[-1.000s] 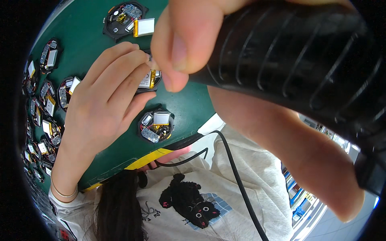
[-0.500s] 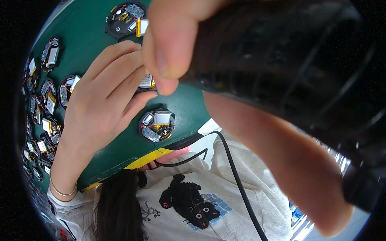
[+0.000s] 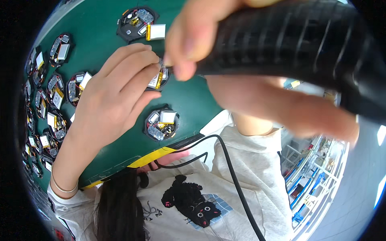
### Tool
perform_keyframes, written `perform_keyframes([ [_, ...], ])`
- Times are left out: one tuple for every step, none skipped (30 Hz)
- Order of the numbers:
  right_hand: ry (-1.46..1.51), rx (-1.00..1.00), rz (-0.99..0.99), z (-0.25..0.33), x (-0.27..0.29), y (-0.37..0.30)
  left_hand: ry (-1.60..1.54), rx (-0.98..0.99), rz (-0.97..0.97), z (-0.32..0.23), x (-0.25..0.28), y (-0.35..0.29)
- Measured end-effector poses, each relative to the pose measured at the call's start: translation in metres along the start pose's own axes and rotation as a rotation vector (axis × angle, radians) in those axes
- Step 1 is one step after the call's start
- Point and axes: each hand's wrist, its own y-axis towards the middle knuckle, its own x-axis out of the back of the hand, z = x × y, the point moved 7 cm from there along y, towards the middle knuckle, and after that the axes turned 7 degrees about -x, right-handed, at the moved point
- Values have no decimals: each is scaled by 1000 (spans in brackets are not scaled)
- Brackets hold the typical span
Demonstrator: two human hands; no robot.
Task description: Using an electric screwdriver to fasten components inside small electronic devices on an assembly line.
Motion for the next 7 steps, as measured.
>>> perform_keyframes([
  [6,29,-36,10,11,-4,-8,-31,-14,-2,3,5],
  [-26,64,-47,16,21,-9,34,-64,-37,-3,5,6],
  [-60,74,-115,24,33,-15,74,-95,-60,-5,6,8],
  [-95,97,-152,28,42,-19,-8,-55,-83,-5,4,8],
  [-131,119,-189,32,52,-22,-14,-64,-81,-8,2,8],
  [-230,67,-154,34,56,-23,-29,-41,-74,-7,0,7],
  [-242,92,-168,30,56,-24,-37,-14,-61,-6,0,5],
])
